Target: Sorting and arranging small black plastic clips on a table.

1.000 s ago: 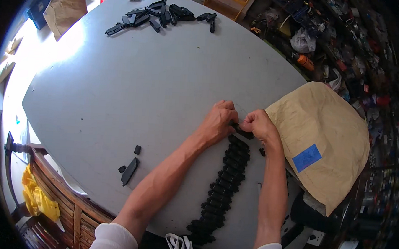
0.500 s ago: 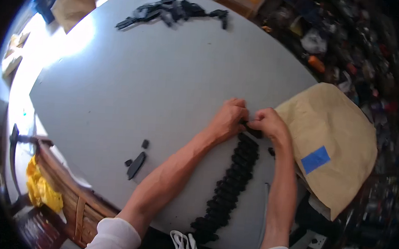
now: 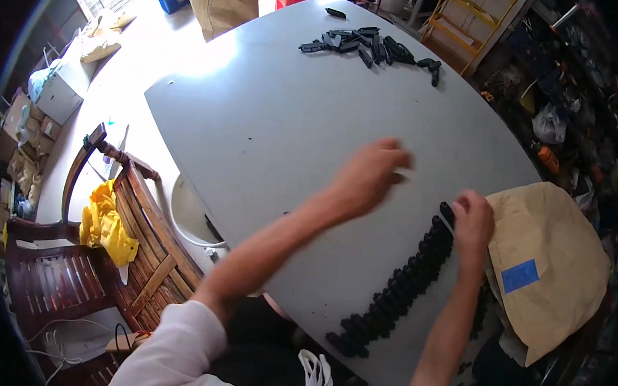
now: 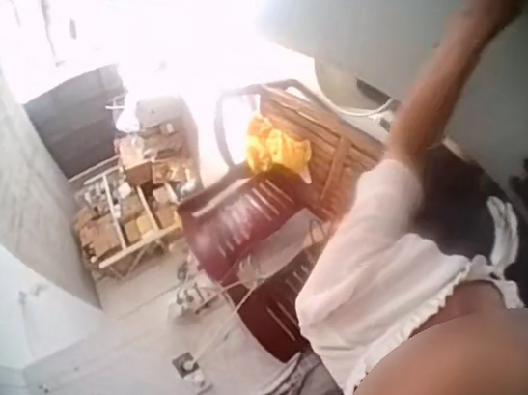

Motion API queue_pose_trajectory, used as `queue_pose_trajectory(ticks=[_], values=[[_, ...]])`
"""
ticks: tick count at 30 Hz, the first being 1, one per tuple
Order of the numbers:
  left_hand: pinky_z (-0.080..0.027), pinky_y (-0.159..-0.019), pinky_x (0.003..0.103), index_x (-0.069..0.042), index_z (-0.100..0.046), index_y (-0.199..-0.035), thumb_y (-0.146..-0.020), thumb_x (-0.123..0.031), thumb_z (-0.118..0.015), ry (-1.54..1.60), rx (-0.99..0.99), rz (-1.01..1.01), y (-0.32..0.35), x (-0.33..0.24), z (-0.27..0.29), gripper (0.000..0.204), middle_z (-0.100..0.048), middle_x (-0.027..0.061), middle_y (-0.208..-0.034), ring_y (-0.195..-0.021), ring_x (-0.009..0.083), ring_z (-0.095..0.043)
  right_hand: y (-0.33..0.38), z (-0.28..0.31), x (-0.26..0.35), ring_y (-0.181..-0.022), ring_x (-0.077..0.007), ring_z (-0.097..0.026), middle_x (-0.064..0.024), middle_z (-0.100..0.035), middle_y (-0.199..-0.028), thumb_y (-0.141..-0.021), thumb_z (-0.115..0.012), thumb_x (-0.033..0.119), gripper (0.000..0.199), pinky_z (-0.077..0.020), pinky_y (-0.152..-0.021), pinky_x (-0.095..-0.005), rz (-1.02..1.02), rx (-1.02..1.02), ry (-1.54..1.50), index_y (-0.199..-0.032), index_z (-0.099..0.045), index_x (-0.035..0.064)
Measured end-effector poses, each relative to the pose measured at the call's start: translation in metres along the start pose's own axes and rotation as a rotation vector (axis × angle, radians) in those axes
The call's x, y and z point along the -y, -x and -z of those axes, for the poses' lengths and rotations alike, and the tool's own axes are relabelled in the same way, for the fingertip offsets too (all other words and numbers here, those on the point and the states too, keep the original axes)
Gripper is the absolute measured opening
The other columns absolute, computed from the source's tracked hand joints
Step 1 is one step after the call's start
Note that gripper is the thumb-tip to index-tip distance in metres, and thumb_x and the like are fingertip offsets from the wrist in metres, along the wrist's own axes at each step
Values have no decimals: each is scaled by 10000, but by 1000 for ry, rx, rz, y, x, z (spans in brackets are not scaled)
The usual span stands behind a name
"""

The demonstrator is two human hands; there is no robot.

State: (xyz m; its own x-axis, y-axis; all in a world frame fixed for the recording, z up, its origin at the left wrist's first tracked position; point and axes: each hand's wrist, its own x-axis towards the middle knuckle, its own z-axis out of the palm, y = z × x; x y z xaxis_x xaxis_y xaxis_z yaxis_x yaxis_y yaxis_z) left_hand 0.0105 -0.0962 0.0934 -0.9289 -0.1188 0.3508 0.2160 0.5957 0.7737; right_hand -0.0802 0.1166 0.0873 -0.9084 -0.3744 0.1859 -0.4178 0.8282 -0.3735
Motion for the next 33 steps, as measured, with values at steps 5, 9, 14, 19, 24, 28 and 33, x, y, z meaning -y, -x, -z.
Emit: queue_pose_trajectory(ticks=[5, 9, 14, 19, 24, 28, 33], values=[[-476, -680, 394, -41, -630, -868, -789, -113, -699, -472, -81, 239, 99, 11, 60, 127, -568, 107, -868, -807, 284, -581, 25, -50, 88, -752, -285, -622, -157, -622, -798, -738, -620, -13, 135, -492, -692, -364, 359, 293, -446, -871, -636, 7], [-480, -689, 403, -50, -614, -890, -765, -154, -712, -505, -92, 344, 144, 19, 41, 190, -562, 104, -879, -836, 291, -583, 35, -96, 128, -835, -335, -609, -162, -584, -888, -750, -629, 0, 170, -502, -725, -416, 492, 226, -325, -910, -635, 58], [-485, -699, 409, -58, -593, -901, -733, -126, -710, -498, -137, 289, 158, 32, 25, 216, -553, 103, -882, -859, 306, -580, 43, -106, 138, -889, -367, -594, -182, -545, -913, -779, -639, 29, 114, -504, -746, -455, 517, 311, -133, -869, -570, 26], [-482, -686, 405, -50, -569, -883, -731, -97, -693, -426, -81, 234, 156, 36, 20, 202, -554, 118, -870, -806, 316, -581, 56, -91, 104, -843, -355, -593, -171, -554, -906, -815, -651, 55, 177, -493, -704, -444, 403, 222, -31, -882, -497, -1], [-491, -659, 349, -50, -560, -1001, -748, 8, -628, -245, -155, 166, 167, 30, 22, 269, -576, 117, -939, -734, 254, -602, 137, -6, 87, -794, -346, -579, -138, -562, -878, -781, -686, 88, 217, -459, -667, -428, 316, 5, -197, -873, -502, 22], [-468, -606, 287, -118, -468, -1310, -739, 79, -636, 253, -178, 423, 178, 13, 16, 627, -552, 64, -874, -685, 129, -552, 247, -15, 70, -872, -292, -586, -144, -588, -984, -787, -659, 82, 204, -485, -733, -420, 560, -204, 88, -931, -536, 7], [-482, -695, 271, -95, -498, -1272, -767, 52, -637, 722, -168, 452, 188, -11, 2, 545, -588, 38, -919, -755, 110, -571, 268, -33, 67, -946, -270, -563, -146, -574, -1038, -828, -601, 98, 130, -468, -847, -419, 622, -187, 118, -912, -540, 19]])
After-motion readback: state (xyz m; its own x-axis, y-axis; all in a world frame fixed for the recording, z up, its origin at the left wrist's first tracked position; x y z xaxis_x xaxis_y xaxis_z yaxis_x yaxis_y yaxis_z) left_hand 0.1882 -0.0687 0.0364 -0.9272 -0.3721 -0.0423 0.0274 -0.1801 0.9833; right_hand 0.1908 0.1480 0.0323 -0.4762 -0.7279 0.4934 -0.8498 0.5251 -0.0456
